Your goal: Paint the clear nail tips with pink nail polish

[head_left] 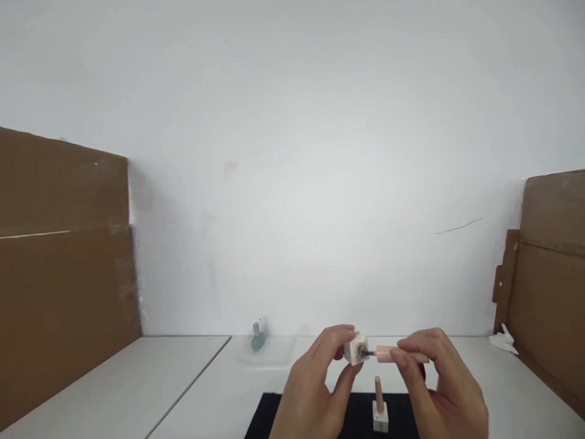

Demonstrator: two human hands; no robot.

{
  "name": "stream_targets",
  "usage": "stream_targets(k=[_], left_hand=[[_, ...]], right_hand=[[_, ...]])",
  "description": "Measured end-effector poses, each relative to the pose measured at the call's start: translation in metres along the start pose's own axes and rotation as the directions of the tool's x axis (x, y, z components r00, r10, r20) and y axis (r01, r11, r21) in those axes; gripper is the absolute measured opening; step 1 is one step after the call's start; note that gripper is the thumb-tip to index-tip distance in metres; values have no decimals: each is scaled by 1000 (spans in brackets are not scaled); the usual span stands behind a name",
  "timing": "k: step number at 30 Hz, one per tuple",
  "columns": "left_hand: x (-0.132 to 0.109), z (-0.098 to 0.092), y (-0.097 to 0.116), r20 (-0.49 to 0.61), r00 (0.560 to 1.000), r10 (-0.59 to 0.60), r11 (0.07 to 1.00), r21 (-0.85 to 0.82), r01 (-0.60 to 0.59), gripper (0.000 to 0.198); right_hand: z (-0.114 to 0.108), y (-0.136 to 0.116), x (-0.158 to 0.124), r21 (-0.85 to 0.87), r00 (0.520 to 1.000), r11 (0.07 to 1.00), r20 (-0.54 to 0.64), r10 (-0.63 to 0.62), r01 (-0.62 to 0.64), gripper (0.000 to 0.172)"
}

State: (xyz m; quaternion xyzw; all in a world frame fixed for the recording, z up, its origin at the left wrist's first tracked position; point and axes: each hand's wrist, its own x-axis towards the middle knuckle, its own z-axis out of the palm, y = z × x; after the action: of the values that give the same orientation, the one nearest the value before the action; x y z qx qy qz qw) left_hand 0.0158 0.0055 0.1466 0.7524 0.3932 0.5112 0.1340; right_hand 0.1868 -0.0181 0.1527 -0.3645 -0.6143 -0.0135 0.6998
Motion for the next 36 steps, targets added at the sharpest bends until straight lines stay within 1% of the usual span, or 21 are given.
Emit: stream_targets(k=[4,9,16,20,23,26,29,33,35,36], left_hand=[[1,-3,-5,9,1000,12,1000,7,-12,28],[-1,-4,-3,1,1000,10,1000,19,-10,29],[0,-6,-5,-9,998,-66,998,15,66,27],[0,-4,-7,-2,998,-70,998,-10,70,27],[-3,-3,-6,5,999,-51,998,-21,51,31],[-3,-4,-2,17,997,-79,995,-67,80,33],[-1,-8,1,48,980,-193,969,-147,198,32],[3,-12,0,128,931,-341,909,-207,361,30],[4,-11,-3,116,901,-419,856,-281,434,38],[4,-9,-4,97,887,-451,821,-344,456,44]], right_hand=[[5,4,0,-42,998,999,59,-30,32,17],[5,7,-1,-70,994,997,111,-12,20,17],[-1,6,3,-78,994,996,104,-25,34,13],[-1,10,4,-57,988,997,142,-53,61,9],[2,11,2,-54,985,998,170,-16,26,10],[4,11,2,-36,978,996,192,81,-76,13],[1,15,6,-8,941,975,261,215,-220,19],[-8,25,14,-4,852,946,433,294,-324,25],[-10,27,15,-20,817,934,477,323,-357,26],[-9,27,14,-29,815,929,471,339,-369,26]])
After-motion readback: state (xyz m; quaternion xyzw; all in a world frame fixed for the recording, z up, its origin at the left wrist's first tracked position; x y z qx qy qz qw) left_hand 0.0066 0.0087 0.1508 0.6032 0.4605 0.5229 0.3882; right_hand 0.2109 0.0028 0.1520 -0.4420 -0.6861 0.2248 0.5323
